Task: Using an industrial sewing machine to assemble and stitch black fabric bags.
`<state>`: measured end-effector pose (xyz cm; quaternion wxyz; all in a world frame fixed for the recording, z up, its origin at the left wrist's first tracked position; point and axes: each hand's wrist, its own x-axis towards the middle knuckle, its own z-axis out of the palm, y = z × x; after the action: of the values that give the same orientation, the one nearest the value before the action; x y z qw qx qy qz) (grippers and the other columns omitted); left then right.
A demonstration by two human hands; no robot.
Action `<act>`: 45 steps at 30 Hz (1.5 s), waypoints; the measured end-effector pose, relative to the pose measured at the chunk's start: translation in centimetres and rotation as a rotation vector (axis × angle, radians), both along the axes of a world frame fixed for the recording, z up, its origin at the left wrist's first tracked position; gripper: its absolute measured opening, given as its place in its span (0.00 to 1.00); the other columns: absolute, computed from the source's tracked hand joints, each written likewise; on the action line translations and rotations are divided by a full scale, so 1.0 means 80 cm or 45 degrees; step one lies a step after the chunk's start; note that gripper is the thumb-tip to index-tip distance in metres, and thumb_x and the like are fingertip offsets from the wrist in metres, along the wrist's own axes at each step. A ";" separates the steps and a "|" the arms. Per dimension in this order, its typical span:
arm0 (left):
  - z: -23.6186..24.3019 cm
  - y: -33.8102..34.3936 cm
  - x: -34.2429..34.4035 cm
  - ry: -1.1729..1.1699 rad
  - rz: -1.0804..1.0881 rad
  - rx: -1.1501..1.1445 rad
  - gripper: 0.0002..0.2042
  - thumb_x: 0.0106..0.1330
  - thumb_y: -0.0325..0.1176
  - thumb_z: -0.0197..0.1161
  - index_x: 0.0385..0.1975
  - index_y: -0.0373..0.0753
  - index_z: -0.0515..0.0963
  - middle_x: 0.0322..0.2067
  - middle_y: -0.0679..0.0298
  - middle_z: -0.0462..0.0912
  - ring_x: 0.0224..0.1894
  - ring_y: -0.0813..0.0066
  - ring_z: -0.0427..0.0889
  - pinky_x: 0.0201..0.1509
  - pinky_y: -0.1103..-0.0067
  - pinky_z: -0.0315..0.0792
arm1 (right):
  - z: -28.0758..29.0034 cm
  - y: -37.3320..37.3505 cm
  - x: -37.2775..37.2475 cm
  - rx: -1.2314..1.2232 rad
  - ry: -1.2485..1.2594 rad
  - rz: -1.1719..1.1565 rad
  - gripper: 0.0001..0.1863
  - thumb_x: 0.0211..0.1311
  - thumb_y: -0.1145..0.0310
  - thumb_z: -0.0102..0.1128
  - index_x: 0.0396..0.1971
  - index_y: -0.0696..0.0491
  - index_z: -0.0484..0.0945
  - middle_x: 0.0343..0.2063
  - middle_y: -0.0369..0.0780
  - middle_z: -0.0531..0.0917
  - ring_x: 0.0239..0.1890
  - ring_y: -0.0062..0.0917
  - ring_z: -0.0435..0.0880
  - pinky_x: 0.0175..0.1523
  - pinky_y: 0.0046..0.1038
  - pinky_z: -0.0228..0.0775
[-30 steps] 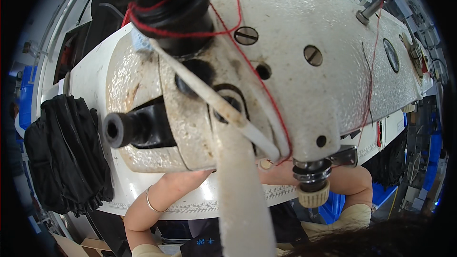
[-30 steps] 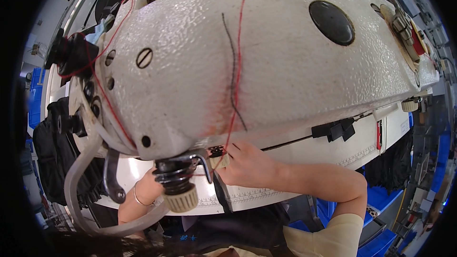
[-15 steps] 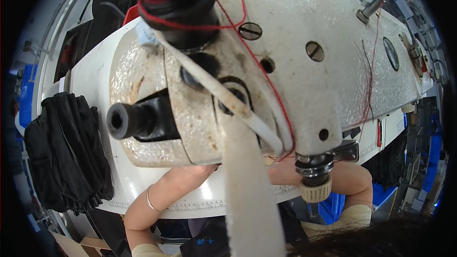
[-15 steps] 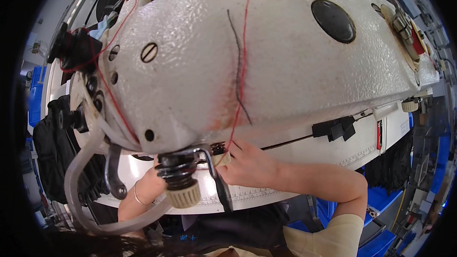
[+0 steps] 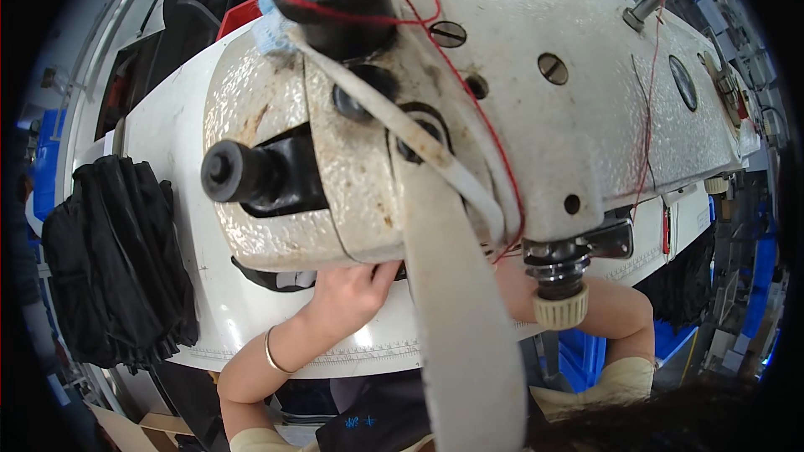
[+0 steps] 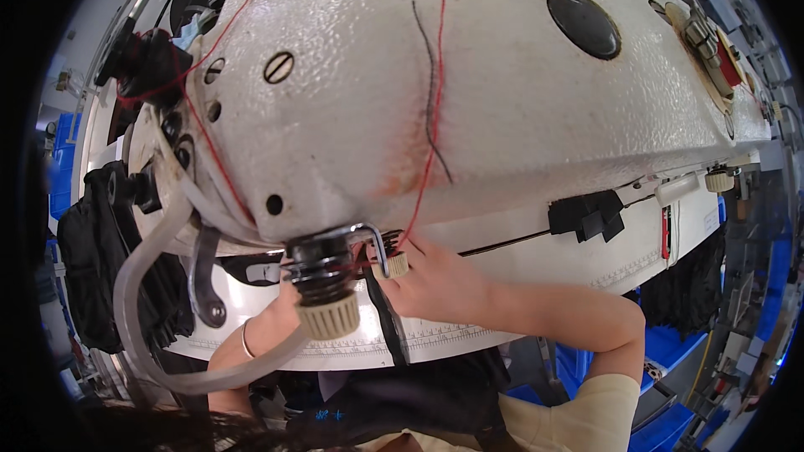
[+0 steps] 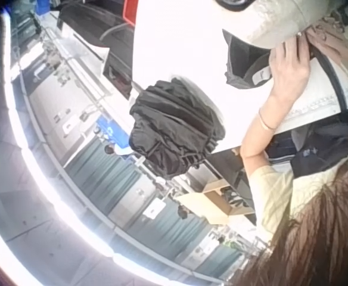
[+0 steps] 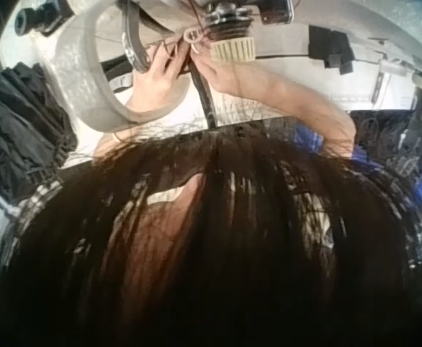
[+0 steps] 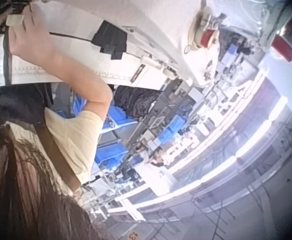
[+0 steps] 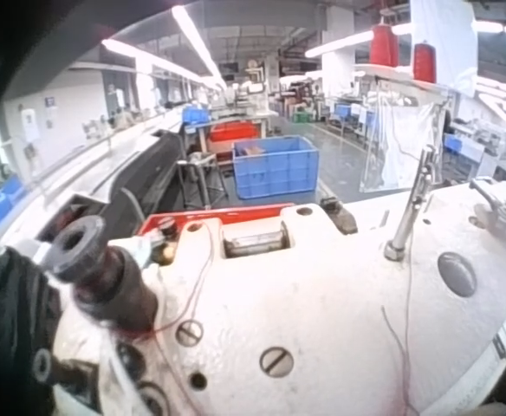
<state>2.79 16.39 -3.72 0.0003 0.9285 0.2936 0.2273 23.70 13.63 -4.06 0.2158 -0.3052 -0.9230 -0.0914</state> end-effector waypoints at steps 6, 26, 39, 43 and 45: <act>-0.029 0.012 -0.011 0.065 0.017 -0.217 0.22 0.41 0.21 0.61 0.41 0.38 0.81 0.44 0.53 0.79 0.49 0.54 0.78 0.55 0.65 0.71 | -0.015 0.013 -0.001 -0.938 0.124 -0.063 0.13 0.48 0.62 0.59 0.33 0.53 0.76 0.28 0.43 0.79 0.29 0.35 0.79 0.36 0.36 0.74; 0.077 -0.009 0.019 0.158 0.221 -0.068 0.17 0.45 0.25 0.60 0.39 0.33 0.78 0.33 0.56 0.75 0.38 0.61 0.75 0.49 0.64 0.69 | -0.008 0.035 0.030 0.108 0.323 0.049 0.06 0.30 0.73 0.57 0.14 0.56 0.72 0.28 0.38 0.73 0.35 0.28 0.76 0.34 0.29 0.73; 0.088 0.000 0.009 -0.025 0.077 -0.096 0.16 0.41 0.24 0.61 0.35 0.31 0.75 0.27 0.59 0.69 0.29 0.64 0.69 0.34 0.74 0.66 | 0.037 0.021 0.013 0.037 -0.022 0.351 0.18 0.40 0.70 0.57 0.36 0.61 0.80 0.36 0.40 0.80 0.38 0.28 0.78 0.47 0.27 0.71; 0.092 -0.009 0.014 0.081 0.083 -0.243 0.17 0.46 0.20 0.61 0.39 0.31 0.76 0.35 0.57 0.75 0.35 0.60 0.75 0.38 0.70 0.69 | 0.028 0.018 0.015 0.040 0.203 0.181 0.18 0.39 0.69 0.58 0.34 0.60 0.80 0.34 0.41 0.80 0.38 0.28 0.78 0.47 0.29 0.71; 0.093 -0.016 0.019 0.096 0.049 -0.149 0.25 0.43 0.17 0.59 0.47 0.28 0.75 0.39 0.53 0.75 0.40 0.57 0.76 0.44 0.67 0.71 | 0.023 0.011 0.015 0.026 0.139 0.171 0.17 0.39 0.69 0.58 0.32 0.60 0.81 0.33 0.42 0.80 0.39 0.31 0.78 0.48 0.31 0.70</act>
<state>4.33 15.08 3.73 0.0393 0.9290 0.3242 0.1744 24.87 14.48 -2.20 0.2744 -0.2448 -0.9273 -0.0694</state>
